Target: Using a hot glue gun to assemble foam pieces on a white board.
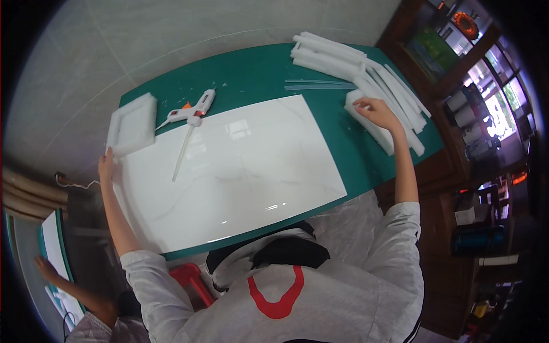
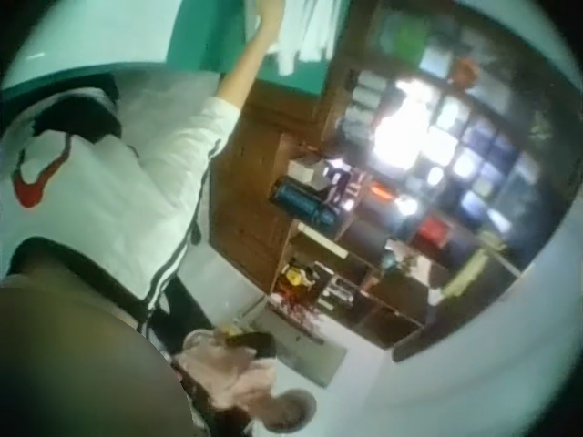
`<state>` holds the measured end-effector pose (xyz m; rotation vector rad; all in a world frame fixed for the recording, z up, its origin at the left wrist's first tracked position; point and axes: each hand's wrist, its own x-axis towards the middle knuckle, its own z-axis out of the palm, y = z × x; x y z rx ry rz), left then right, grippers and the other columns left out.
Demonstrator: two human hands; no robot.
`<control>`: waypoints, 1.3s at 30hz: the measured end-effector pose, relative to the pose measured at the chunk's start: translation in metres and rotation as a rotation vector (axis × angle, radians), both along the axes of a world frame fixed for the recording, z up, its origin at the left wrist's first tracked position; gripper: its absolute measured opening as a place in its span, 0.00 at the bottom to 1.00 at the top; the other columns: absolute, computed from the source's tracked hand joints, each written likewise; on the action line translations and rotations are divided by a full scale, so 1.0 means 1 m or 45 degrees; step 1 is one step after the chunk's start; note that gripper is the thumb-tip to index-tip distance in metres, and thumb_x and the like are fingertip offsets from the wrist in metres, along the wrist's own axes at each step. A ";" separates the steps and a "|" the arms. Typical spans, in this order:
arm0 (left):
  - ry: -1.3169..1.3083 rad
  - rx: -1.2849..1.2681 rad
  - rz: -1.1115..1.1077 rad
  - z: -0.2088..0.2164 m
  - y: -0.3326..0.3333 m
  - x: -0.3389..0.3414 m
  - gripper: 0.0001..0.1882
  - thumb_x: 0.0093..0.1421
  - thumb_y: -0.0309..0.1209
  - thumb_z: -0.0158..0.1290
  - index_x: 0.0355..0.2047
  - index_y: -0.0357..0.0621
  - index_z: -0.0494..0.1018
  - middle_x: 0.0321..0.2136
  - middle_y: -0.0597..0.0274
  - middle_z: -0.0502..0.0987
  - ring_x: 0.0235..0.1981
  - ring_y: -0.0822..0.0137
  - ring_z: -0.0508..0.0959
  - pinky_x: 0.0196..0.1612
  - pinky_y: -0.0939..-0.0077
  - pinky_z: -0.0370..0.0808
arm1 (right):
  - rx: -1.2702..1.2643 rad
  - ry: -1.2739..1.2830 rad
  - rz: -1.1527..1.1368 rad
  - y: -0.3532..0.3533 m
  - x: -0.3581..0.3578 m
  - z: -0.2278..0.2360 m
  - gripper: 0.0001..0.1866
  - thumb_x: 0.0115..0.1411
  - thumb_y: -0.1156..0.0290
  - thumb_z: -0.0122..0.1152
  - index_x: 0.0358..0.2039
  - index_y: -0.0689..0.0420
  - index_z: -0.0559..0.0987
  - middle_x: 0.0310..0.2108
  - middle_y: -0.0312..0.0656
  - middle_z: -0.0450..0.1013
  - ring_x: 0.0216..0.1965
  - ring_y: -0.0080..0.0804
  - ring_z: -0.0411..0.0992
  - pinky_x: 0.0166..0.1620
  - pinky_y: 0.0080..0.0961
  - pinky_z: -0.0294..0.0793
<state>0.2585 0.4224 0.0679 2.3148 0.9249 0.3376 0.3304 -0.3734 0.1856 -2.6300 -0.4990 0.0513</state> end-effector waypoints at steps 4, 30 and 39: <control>-0.106 -0.394 0.028 0.017 -0.029 0.006 0.32 0.48 0.55 0.49 0.40 0.36 0.66 0.30 0.63 0.69 0.30 0.74 0.67 0.31 0.78 0.65 | 0.197 -0.483 -0.313 -0.018 0.018 -0.004 0.12 0.48 0.69 0.53 0.33 0.57 0.76 0.30 0.44 0.73 0.27 0.34 0.72 0.34 0.24 0.70; -0.414 -1.387 0.054 0.014 -0.001 0.025 0.20 0.48 0.39 0.57 0.39 0.46 0.66 0.33 0.62 0.68 0.30 0.72 0.68 0.23 0.86 0.66 | 0.181 -0.152 -0.918 -0.243 0.023 -0.048 0.23 0.54 0.54 0.49 0.49 0.50 0.67 0.47 0.45 0.64 0.41 0.39 0.67 0.44 0.33 0.66; -0.441 -1.477 0.107 0.045 -0.043 0.015 0.24 0.48 0.41 0.55 0.41 0.42 0.64 0.37 0.61 0.68 0.34 0.65 0.71 0.27 0.80 0.71 | 1.032 0.410 -1.421 -0.222 0.006 -0.045 0.36 0.53 0.52 0.49 0.57 0.53 0.48 0.58 0.53 0.41 0.50 0.58 0.57 0.50 0.53 0.56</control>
